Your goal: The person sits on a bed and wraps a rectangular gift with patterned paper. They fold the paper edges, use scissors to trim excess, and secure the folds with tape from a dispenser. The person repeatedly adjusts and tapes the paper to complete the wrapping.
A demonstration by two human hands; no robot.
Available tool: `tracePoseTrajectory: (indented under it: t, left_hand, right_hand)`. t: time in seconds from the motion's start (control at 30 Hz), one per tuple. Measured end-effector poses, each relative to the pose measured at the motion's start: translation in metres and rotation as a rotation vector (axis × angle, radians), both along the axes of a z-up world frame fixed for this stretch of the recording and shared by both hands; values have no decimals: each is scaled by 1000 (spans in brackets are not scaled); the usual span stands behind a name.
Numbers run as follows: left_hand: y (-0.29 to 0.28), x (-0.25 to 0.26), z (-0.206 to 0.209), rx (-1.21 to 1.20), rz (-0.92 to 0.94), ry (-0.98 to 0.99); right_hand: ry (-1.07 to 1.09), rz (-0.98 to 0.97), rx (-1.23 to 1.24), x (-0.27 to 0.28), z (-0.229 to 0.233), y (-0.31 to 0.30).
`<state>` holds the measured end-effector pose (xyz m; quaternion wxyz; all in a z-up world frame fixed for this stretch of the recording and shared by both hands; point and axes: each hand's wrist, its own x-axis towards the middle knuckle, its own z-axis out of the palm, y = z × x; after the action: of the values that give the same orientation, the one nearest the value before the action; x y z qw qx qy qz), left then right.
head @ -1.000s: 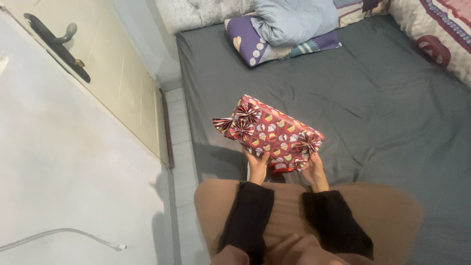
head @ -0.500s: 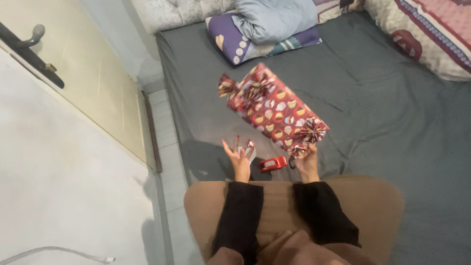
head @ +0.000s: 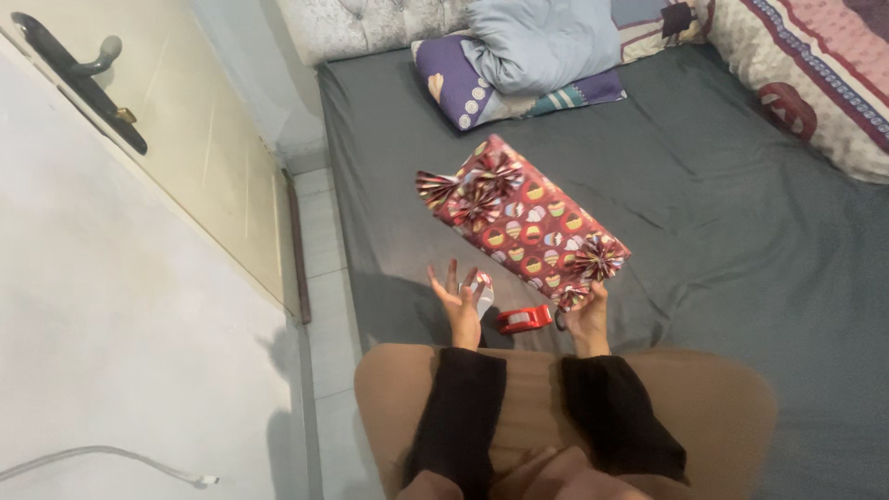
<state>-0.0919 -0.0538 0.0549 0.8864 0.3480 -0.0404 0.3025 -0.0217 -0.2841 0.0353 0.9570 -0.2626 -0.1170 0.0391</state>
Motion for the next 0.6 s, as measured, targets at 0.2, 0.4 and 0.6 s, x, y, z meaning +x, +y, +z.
tracePoseTrajectory:
  t: [0.2,0.4,0.6]
  left_hand:
    - [1,11,-8,160,20,89]
    - [14,14,-28,80,93,384]
    - [15,25,-45,91,97,443]
  right_hand:
    - [200,208,-69,21,-9,33]
    - [428,188,-152,47,-27,57]
    - [437,204,-191,65,-34,70]
